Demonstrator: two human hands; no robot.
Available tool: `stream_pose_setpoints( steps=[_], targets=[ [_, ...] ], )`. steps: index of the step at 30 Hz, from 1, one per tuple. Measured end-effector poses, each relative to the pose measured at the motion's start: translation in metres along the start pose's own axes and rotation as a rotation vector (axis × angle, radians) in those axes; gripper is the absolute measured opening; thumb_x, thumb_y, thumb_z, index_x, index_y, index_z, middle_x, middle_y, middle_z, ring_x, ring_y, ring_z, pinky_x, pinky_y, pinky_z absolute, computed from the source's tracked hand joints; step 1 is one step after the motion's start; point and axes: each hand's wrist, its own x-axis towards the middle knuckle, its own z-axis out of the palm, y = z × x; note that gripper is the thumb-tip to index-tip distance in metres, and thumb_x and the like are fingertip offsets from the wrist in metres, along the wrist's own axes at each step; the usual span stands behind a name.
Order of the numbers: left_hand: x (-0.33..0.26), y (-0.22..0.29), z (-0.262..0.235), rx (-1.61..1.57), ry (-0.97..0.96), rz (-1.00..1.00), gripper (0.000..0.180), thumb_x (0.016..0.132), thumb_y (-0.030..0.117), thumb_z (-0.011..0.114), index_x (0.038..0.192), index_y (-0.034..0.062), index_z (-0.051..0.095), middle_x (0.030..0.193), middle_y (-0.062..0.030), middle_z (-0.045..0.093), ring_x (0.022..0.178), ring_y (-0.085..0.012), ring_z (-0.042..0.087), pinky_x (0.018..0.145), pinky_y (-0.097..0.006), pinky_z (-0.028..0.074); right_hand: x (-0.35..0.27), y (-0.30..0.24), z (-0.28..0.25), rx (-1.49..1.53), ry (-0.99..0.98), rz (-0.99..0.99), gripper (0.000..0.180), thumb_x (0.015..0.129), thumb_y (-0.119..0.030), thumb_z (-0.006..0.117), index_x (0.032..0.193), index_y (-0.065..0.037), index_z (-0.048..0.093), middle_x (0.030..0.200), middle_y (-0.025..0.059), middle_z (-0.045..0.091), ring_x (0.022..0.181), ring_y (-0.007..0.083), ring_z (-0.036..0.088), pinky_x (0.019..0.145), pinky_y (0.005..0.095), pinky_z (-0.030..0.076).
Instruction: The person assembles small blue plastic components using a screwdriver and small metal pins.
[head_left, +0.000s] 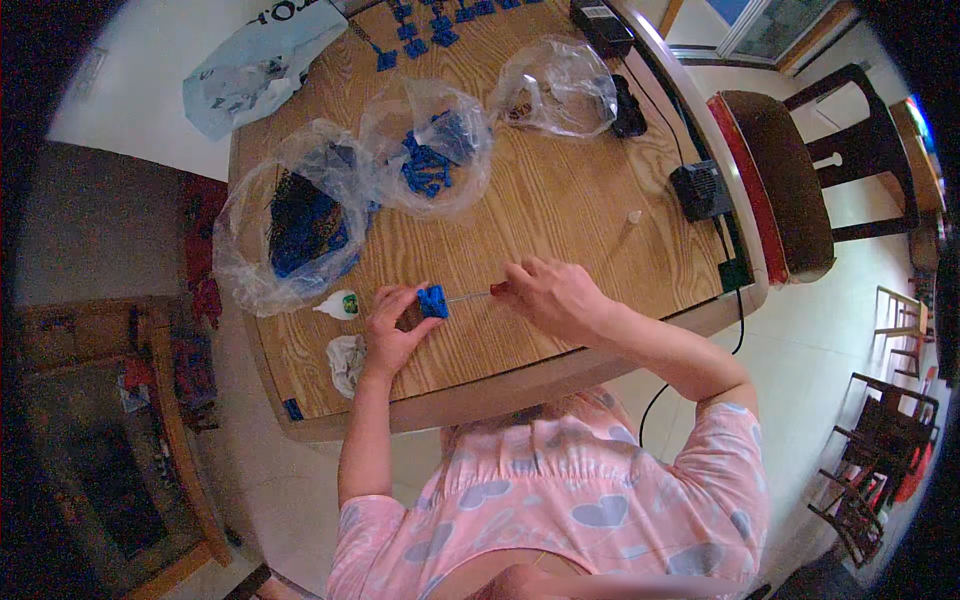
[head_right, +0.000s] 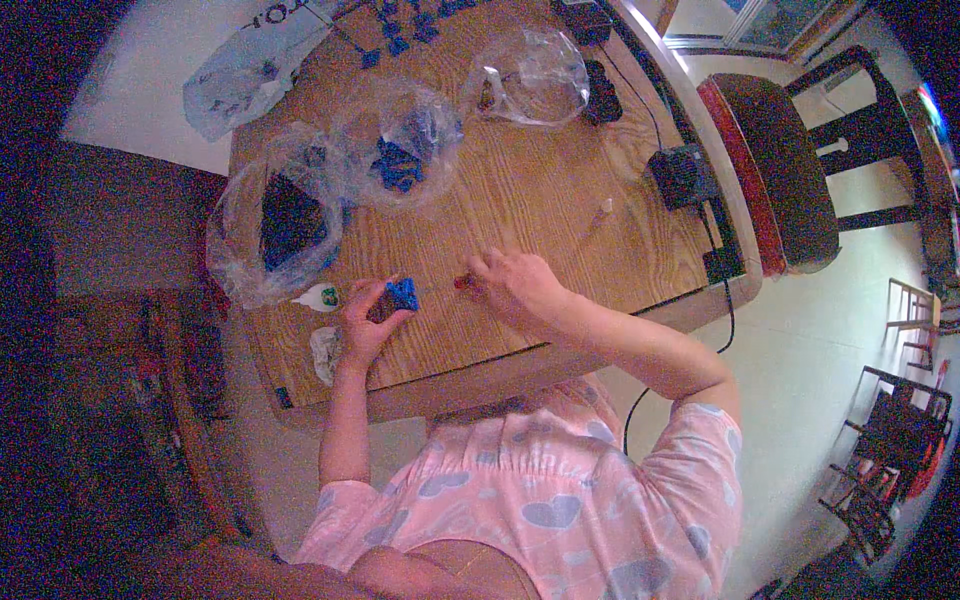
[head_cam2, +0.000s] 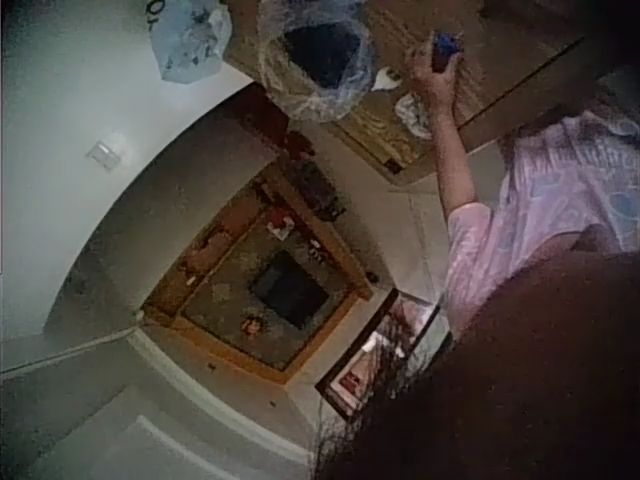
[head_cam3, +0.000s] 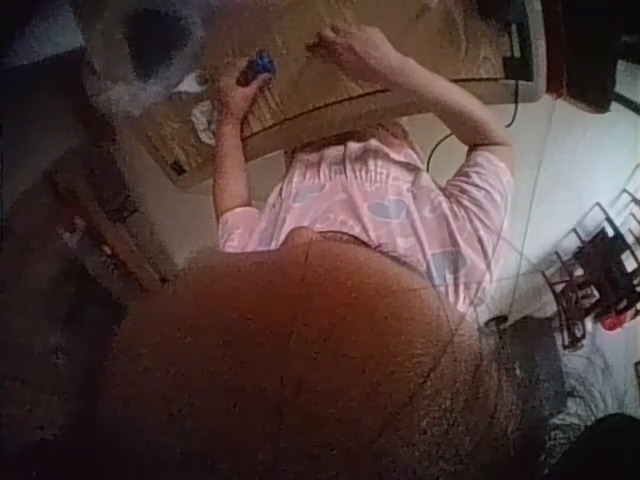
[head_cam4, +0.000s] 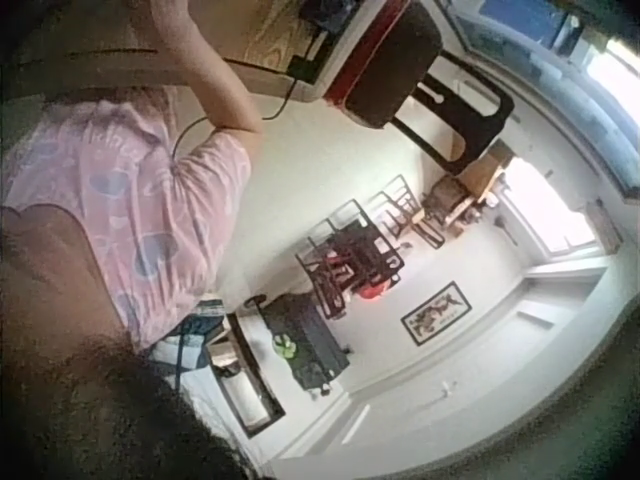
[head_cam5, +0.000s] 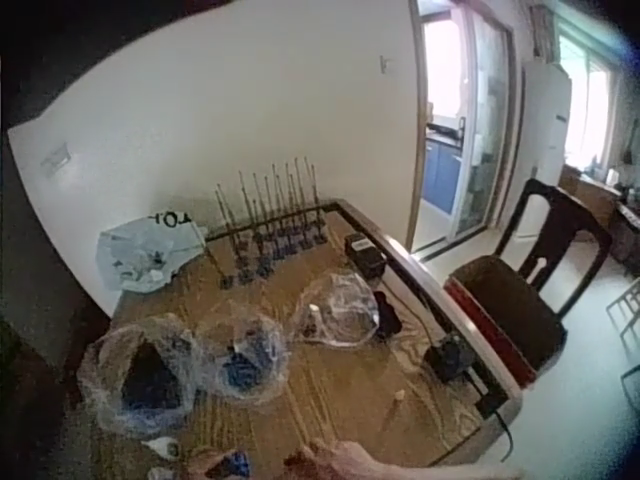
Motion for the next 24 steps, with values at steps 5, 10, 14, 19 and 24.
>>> stream_pose_setpoints(
  steps=[5,10,14,19,24],
  targets=[
    [0.0,0.001,0.0,0.012,0.009,0.008,0.057,0.06,0.017,0.085,0.113,0.0122,0.065,0.103,-0.008,0.064,0.101,-0.0255,0.059,0.09,-0.036,0.048,0.006,-0.001,-0.003,-0.009,0.308,-0.212,0.029,0.091,-0.035,0.054,0.096,-0.007,0.049,0.082,0.016,0.057,0.075,0.0349,0.06,0.061,0.0443,0.049],
    [0.001,0.003,-0.003,0.002,-0.007,0.002,0.058,0.061,0.018,0.084,0.115,0.0129,0.064,0.103,-0.0076,0.064,0.1,-0.0251,0.058,0.089,-0.036,0.048,0.001,-0.011,-0.012,-0.001,-0.115,0.068,0.029,0.092,-0.031,0.051,0.107,-0.007,0.049,0.088,0.0164,0.059,0.08,0.0361,0.062,0.063,0.0453,0.051],
    [0.003,0.008,-0.003,0.002,-0.014,-0.001,0.057,0.06,0.016,0.084,0.113,0.0116,0.065,0.103,-0.0075,0.065,0.101,-0.0254,0.057,0.089,-0.036,0.047,0.005,0.001,-0.003,-0.073,0.215,-0.2,0.032,0.093,-0.033,0.05,0.11,-0.006,0.048,0.085,0.0179,0.061,0.075,0.038,0.063,0.06,0.0464,0.051],
    [0.0,0.0,0.001,0.01,0.024,0.034,0.057,0.058,0.013,0.084,0.111,0.0101,0.066,0.101,-0.008,0.065,0.099,-0.0258,0.057,0.088,-0.036,0.047,0.003,-0.013,-0.021,-0.016,-0.169,0.019,0.032,0.092,-0.032,0.051,0.112,-0.007,0.048,0.09,0.0172,0.056,0.082,0.0365,0.062,0.064,0.045,0.052],
    [0.001,0.003,0.0,-0.019,-0.022,-0.051,0.059,0.059,0.013,0.084,0.115,0.0139,0.065,0.107,-0.0065,0.065,0.104,-0.0237,0.057,0.092,-0.036,0.046,0.003,0.003,-0.005,-0.007,0.079,-0.085,0.026,0.092,-0.031,0.052,0.105,-0.009,0.048,0.088,0.0158,0.055,0.079,0.0353,0.061,0.062,0.0437,0.051]
  ],
)
